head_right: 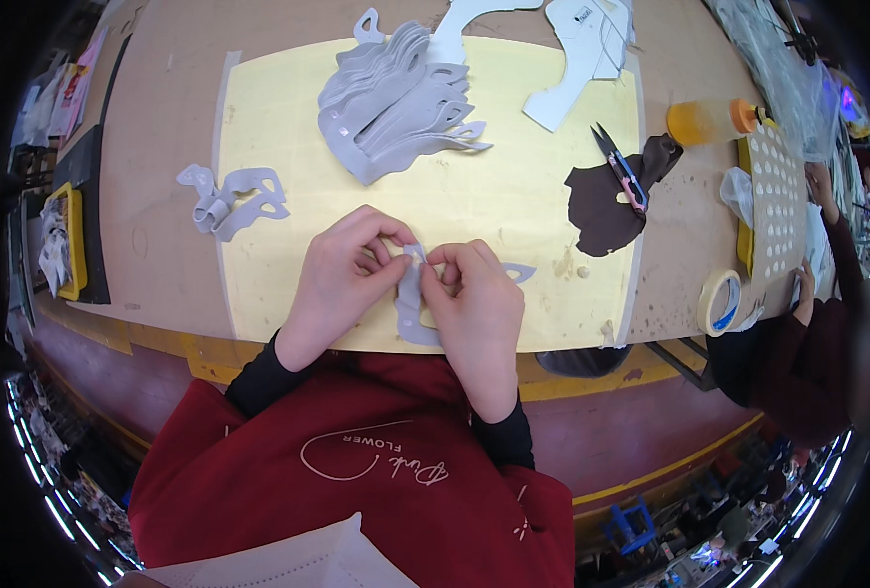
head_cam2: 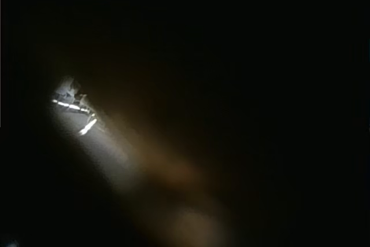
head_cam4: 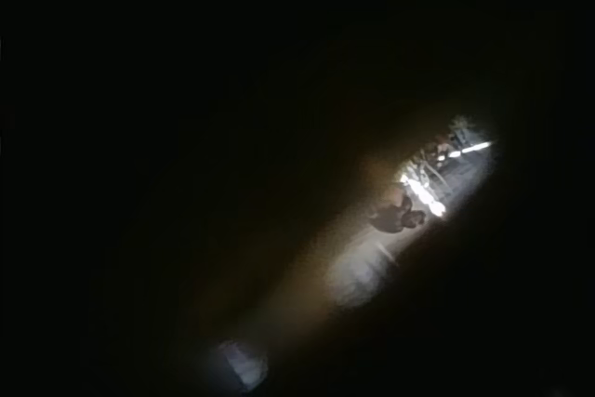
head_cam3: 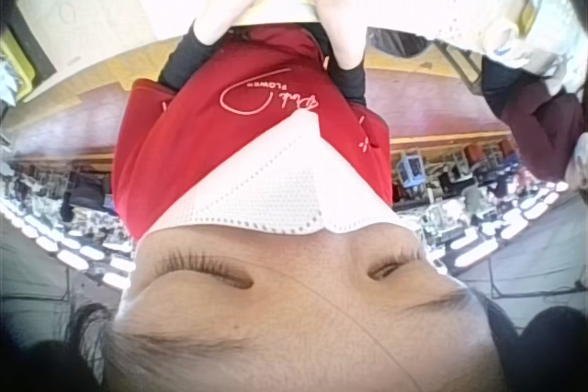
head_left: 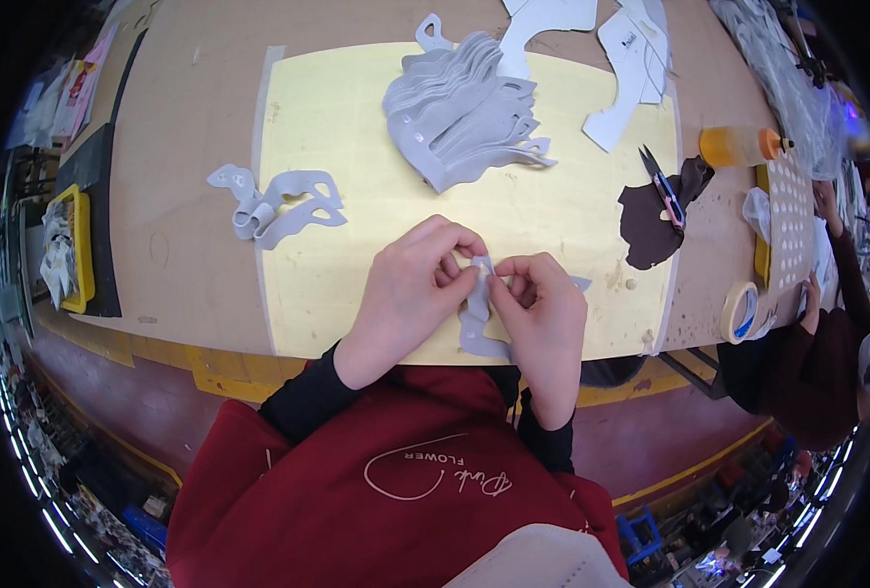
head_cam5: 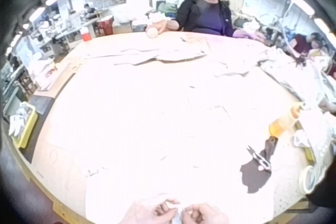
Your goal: The person repeatedly picks up small white circular pieces and attaches them to gray paper cutouts on a yellow work surface. They handle the pieces one at a time, pressing them onto the cutouts and occasionally adjusting their placement.
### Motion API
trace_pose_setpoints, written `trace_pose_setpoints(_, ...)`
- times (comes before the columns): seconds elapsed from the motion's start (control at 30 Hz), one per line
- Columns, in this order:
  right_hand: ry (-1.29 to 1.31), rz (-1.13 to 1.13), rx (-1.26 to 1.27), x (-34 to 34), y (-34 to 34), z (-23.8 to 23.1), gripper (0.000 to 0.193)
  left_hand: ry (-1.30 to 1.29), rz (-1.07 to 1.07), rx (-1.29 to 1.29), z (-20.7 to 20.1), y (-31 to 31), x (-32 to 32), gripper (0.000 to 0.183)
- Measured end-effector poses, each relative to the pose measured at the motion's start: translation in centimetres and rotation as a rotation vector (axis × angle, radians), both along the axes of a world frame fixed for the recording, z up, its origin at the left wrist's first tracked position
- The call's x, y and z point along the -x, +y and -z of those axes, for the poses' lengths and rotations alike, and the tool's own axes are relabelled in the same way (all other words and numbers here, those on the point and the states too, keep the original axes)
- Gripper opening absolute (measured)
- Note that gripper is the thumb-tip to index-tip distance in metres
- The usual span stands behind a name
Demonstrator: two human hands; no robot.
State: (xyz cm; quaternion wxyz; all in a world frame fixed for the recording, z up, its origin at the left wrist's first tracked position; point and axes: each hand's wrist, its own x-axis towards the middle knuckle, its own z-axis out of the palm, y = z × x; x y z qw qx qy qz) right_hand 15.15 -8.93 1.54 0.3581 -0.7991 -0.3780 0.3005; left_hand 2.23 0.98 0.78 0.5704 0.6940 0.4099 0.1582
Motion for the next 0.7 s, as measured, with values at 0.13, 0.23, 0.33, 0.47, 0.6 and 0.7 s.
trace_pose_setpoints(0.13,-0.034,-0.028,0.050,0.2,0.1,0.2,0.016,0.008,0.004,-0.034,0.2,-0.1,0.1,0.019)
trace_pose_setpoints(0.23,0.045,-0.019,-0.003,-0.1,-0.2,0.5,0.014,0.004,0.009,-0.042,0.3,0.0,0.3,0.019)
trace_pose_setpoints(0.33,0.051,-0.021,-0.039,-0.4,-0.1,0.5,0.012,-0.021,0.006,-0.030,0.2,0.0,0.2,0.020)
trace_pose_setpoints(0.47,0.040,-0.018,-0.053,-0.5,0.1,0.7,0.011,-0.007,0.010,-0.047,0.3,0.0,0.3,0.021)
trace_pose_setpoints(0.6,0.118,0.024,-0.019,-1.0,0.1,1.1,0.011,-0.014,0.017,-0.043,0.1,0.1,0.3,0.022)
trace_pose_setpoints(0.7,0.090,0.027,-0.014,-1.0,0.2,1.1,0.011,-0.043,-0.027,0.014,0.6,0.0,0.4,0.021)
